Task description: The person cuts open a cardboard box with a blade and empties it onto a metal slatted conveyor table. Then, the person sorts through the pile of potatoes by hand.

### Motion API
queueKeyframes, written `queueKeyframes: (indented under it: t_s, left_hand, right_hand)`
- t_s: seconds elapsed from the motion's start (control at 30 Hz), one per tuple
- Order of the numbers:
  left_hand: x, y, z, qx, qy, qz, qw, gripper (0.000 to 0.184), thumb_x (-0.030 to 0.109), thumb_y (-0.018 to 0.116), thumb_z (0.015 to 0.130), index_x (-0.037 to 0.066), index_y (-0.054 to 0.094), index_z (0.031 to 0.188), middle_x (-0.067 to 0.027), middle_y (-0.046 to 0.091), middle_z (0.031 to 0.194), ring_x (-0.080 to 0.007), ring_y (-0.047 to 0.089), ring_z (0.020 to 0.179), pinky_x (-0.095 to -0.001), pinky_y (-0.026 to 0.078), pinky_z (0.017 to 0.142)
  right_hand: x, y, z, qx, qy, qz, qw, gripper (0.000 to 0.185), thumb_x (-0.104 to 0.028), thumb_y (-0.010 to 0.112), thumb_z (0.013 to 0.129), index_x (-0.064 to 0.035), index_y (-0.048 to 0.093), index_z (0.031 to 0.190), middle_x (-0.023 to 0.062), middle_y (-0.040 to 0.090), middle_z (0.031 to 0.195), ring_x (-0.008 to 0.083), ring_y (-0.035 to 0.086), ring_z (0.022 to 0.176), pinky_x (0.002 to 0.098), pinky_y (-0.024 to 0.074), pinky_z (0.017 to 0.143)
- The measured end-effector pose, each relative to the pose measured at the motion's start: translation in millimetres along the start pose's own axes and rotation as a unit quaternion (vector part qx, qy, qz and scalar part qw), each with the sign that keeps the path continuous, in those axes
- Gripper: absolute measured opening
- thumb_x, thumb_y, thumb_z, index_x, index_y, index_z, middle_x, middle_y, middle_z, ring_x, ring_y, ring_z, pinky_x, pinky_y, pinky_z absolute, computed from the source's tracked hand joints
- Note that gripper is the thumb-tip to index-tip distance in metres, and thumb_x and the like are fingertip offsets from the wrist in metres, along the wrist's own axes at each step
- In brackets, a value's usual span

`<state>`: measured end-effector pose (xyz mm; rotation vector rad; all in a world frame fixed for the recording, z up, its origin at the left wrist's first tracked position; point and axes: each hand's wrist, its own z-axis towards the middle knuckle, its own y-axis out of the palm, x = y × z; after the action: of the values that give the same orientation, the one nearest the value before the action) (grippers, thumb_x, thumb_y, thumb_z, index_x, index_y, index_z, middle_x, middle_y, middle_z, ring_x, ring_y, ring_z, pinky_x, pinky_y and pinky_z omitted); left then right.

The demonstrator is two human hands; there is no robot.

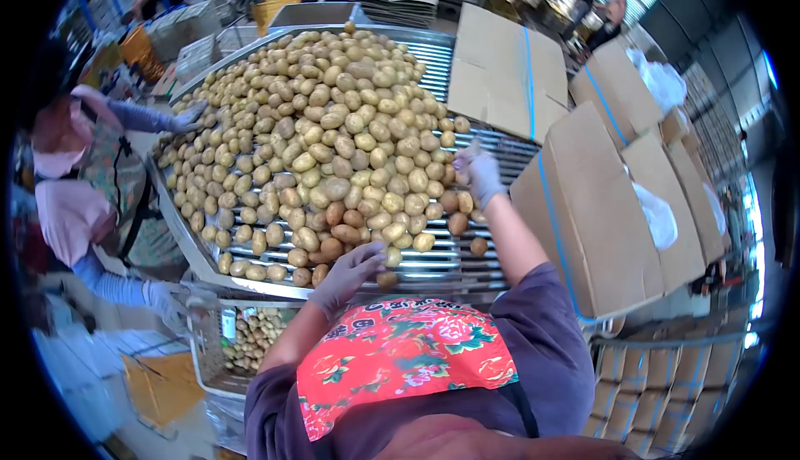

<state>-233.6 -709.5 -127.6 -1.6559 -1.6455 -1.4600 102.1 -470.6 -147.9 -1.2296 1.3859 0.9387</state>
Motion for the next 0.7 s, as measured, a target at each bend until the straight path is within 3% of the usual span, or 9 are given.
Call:
queueKeyframes:
  t_s: [0.1,0.13,0.17,0.2,0.23,0.3,0.43,0.53,0.7]
  left_hand:
    - [4.3,12.0,-12.5,0.065,0.002,-0.019,0.998,0.052,0.022,0.06,0.102,-0.001,0.045,0.146,-0.0108,0.064,0.125,-0.0168,0.063,0.112,-0.0286,0.051,0.097]
    - [-3.1,12.5,-14.5,0.08,0.005,-0.032,0.996,0.052,0.022,0.06,0.102,-0.001,0.045,0.146,-0.011,0.063,0.126,-0.0172,0.063,0.112,-0.0286,0.051,0.097]
    - [-11.0,10.4,-16.5,0.096,0.01,-0.044,0.994,0.052,0.022,0.06,0.102,-0.001,0.045,0.146,-0.0113,0.063,0.126,-0.0175,0.063,0.112,-0.0287,0.051,0.098]
    - [-18.7,12.6,-18.9,0.114,0.013,-0.048,0.992,0.053,0.022,0.06,0.102,-0.004,0.044,0.146,-0.0128,0.062,0.129,-0.019,0.063,0.114,-0.0293,0.051,0.099]
    - [-26.8,11.1,-22.4,0.123,0.023,-0.04,0.991,0.053,0.022,0.059,0.103,-0.004,0.044,0.146,-0.0131,0.062,0.13,-0.0192,0.063,0.114,-0.0295,0.05,0.1]
    - [-44.5,12.5,-27.0,0.129,0.036,-0.027,0.991,0.053,0.022,0.057,0.103,-0.006,0.043,0.146,-0.0138,0.061,0.131,-0.0195,0.062,0.116,-0.0299,0.05,0.102]
    - [-73.8,17.4,-37.7,0.138,0.069,-0.047,0.987,0.046,0.019,0.051,0.106,-0.006,0.044,0.145,-0.0108,0.059,0.13,-0.0169,0.059,0.119,-0.0295,0.049,0.104]
    - [-61.0,32.7,-57.4,0.19,0.064,-0.012,0.98,0.043,0.016,0.053,0.105,-0.004,0.048,0.143,-0.0108,0.059,0.13,-0.0166,0.06,0.117,-0.0298,0.05,0.102]
    - [-76.6,11.1,-72.1,0.233,0.052,-0.056,0.97,0.043,0.014,0.054,0.105,-0.004,0.048,0.143,-0.0115,0.06,0.129,-0.0184,0.061,0.116,-0.0304,0.051,0.101]
  right_hand:
    - [-48.3,-44.9,84.4,0.206,-0.096,-0.272,0.935,0.041,-0.041,0.055,0.102,-0.0014,0.063,0.108,0.0112,0.068,0.076,0.0239,0.064,0.062,0.0407,0.0514,0.063]
    - [-35.4,-62.9,122.4,0.13,-0.109,-0.569,0.805,0.044,-0.038,0.059,0.099,0.0004,0.059,0.119,0.0159,0.069,0.083,0.0306,0.067,0.073,0.0475,0.0512,0.076]
    - [-20.9,-81.8,161.7,0.087,-0.17,-0.792,0.579,0.052,-0.035,0.063,0.096,0.0023,0.054,0.13,0.0207,0.071,0.091,0.0374,0.07,0.085,0.0543,0.051,0.088]
    - [-24.8,-50.6,141.6,0.182,-0.16,-0.593,0.767,0.056,-0.035,0.064,0.095,0.0024,0.053,0.134,0.0254,0.064,0.109,0.0392,0.062,0.104,0.0502,0.0461,0.099]
    - [-32.3,-16.6,117.4,0.271,-0.213,-0.326,0.88,0.059,-0.034,0.065,0.094,0.0026,0.052,0.139,0.03,0.058,0.128,0.0411,0.055,0.124,0.0461,0.0412,0.109]
    - [-10.9,5.8,103.3,0.138,-0.312,-0.35,0.872,0.063,-0.035,0.066,0.093,0.0017,0.05,0.142,0.0312,0.048,0.143,0.041,0.044,0.137,0.0415,0.0351,0.116]
    - [32.4,104.4,18.8,-0.081,-0.337,-0.366,0.864,0.068,-0.042,0.066,0.092,0.0007,0.05,0.143,0.0274,0.043,0.151,0.0437,0.032,0.146,0.0558,0.0183,0.122]
    - [59.4,150.2,-27.7,-0.037,-0.401,-0.484,0.777,0.069,-0.05,0.056,0.095,-0.0024,0.051,0.145,0.0175,0.033,0.161,0.0545,0.001,0.15,0.0632,0.0101,0.121]
    - [67.0,149.6,-24.8,-0.05,-0.377,-0.542,0.749,0.065,-0.051,0.05,0.098,-0.0087,0.05,0.148,0.0096,0.028,0.165,0.0515,0.002,0.151,0.0616,0.0085,0.121]
